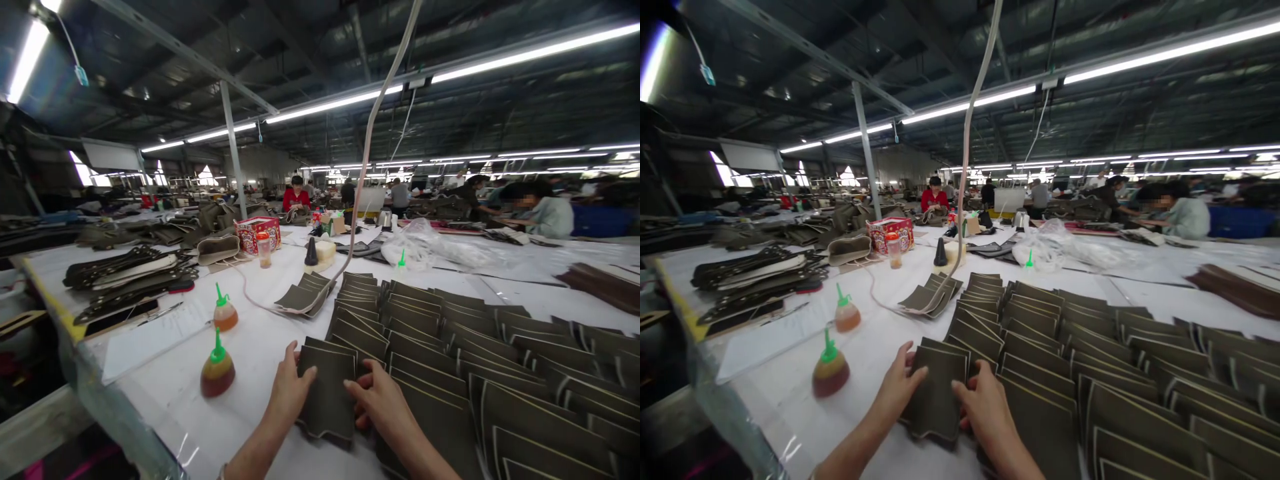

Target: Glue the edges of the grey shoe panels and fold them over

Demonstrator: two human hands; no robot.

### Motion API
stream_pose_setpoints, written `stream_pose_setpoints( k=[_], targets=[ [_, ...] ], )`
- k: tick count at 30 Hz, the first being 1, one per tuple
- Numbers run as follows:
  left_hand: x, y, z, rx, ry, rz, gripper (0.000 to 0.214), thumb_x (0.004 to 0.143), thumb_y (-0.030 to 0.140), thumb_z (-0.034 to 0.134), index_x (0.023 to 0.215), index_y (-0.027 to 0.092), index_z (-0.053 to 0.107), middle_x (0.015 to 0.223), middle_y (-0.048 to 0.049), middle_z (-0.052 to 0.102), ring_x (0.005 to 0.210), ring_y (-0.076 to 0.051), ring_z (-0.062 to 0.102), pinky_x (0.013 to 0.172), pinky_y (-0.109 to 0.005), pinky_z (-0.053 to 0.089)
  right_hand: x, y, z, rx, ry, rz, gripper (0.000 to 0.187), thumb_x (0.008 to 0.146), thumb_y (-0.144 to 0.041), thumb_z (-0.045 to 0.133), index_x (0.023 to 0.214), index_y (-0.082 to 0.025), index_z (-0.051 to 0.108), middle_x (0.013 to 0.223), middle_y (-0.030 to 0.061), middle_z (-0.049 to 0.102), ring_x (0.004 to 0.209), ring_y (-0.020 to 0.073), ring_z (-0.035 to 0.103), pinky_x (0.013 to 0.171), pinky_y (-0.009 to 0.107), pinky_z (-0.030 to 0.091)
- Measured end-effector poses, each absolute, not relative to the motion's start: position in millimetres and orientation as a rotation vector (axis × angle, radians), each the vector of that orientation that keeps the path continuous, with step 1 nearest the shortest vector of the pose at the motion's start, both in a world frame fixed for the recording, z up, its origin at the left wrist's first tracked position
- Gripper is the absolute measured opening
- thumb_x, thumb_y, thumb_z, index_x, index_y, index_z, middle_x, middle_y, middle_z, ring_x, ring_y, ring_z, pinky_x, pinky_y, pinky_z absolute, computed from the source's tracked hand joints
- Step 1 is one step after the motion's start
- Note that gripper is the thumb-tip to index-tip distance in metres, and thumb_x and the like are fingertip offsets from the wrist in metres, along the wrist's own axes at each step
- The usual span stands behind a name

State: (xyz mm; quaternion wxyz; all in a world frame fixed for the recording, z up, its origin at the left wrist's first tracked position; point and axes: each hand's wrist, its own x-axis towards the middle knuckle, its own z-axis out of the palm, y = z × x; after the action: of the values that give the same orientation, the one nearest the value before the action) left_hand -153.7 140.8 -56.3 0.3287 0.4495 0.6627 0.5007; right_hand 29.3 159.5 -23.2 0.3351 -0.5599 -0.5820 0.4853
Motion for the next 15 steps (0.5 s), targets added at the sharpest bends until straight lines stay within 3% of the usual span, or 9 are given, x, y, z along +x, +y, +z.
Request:
stream_pose_setpoints(
  k=[5,10,15],
  targets=[
    [-139,127,-63,1.249,1.728,1.309,0.077,0.075,0.027,0.066,0.144,0.014,0.035,0.136,-0.0174,0.055,0.127,-0.029,0.051,0.108,-0.039,0.037,44,141,-26,-1.453,-1.522,1.27,0.062,0.072,-0.037,0.054,0.125,-0.01,0.038,0.09,0.0076,0.06,0.048,0.0185,0.062,0.04,0.03,0.051],
    [-139,120,-63,1.252,1.686,1.271,0.078,0.078,0.03,0.061,0.148,0.011,0.03,0.142,-0.0207,0.049,0.126,-0.03,0.052,0.107,-0.042,0.039,60,123,-30,-1.457,-1.476,1.215,0.069,0.07,-0.049,0.055,0.127,-0.013,0.039,0.095,0.009,0.067,0.041,0.0162,0.06,0.042,0.03,0.05],
    [-145,94,-30,0.986,1.418,1.549,0.066,0.085,0.045,0.062,0.139,0.013,0.044,0.139,-0.019,0.053,0.129,-0.03,0.05,0.111,-0.043,0.035,85,99,-28,-1.289,-1.343,1.253,0.069,0.075,-0.06,0.067,0.125,-0.017,0.049,0.103,0.0104,0.07,0.056,0.0199,0.067,0.055,0.033,0.057]
  ],
)
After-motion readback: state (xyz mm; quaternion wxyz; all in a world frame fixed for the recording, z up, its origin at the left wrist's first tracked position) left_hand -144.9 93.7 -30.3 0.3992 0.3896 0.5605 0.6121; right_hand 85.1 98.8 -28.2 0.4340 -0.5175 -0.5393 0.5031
